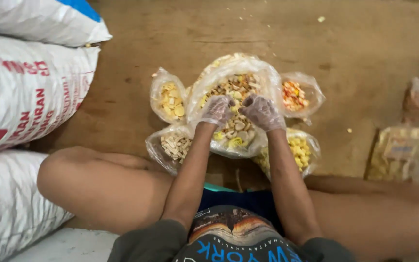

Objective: Mix various snacks from smaller bags into a larger bag by hand

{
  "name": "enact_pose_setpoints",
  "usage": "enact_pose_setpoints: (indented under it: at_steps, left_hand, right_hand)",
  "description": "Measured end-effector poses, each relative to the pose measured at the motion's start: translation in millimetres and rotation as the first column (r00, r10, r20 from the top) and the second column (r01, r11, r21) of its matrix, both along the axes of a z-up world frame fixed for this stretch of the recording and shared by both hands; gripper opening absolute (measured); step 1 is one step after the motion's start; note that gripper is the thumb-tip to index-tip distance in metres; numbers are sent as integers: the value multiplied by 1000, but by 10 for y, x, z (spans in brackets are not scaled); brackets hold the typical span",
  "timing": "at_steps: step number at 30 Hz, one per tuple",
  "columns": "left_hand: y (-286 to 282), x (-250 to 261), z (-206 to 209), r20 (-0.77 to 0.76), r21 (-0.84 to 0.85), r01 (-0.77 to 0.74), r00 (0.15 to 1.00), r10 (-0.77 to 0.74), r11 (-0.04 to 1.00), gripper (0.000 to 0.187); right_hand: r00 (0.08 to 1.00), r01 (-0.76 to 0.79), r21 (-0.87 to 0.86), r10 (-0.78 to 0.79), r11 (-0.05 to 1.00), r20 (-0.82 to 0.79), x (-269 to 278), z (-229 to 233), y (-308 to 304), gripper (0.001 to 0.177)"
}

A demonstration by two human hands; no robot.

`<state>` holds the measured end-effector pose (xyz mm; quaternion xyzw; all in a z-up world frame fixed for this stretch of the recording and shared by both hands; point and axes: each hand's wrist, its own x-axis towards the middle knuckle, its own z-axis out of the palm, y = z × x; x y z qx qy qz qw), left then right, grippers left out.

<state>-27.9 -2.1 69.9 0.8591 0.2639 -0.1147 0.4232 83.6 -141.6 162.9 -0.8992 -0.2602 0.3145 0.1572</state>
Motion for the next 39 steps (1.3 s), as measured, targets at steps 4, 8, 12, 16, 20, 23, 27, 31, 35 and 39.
enact_pose_setpoints:
  at_steps: [4,8,12,16,20,23,27,31,35,39]
  left_hand:
    - [-196,177,-40,128,-3,69,989,-68,998,30]
    - [-636,260,298,133,-74,145,982,-134,987,34]
    - [-1101,330,798,179,-60,323,934,-308,945,33]
    - [-1483,290,994,246,-99,469,866,-435,878,32]
    - [-1621,200,1035,187,-171,513,855,-483,841,36]
    - [-1580,254,1032,164,-241,503,864,-476,830,36]
    - [-1541,260,913,2,-476,204,973,-231,856,41]
    - [-1176,343,664,83,-185,369,929,-360,911,40]
    - [-679,254,722,72,-170,243,970,-234,955,49]
    - [-54,220,-145,95,58,61,993,-66,996,38]
  right_hand:
    - [998,-16,-130,8,991,-66,114,504,-344,48]
    - [998,3,-200,-14,980,-55,135,1156,-812,44]
    - [995,69,-219,-83,973,-54,108,1416,-1377,45]
    - [993,63,-230,-84,971,-84,110,1467,-1677,50]
    - [986,54,-278,-95,959,-136,111,912,-1907,47]
    - [983,10,-263,-57,965,-173,82,751,-1954,56]
    - [987,-2,-271,-41,963,-152,143,787,-1858,54]
    - [980,-122,-192,149,974,131,125,565,-1515,44]
    - [902,-244,77,197,967,385,60,-50,-882,29]
    - [894,-317,138,247,938,373,53,-544,-257,27]
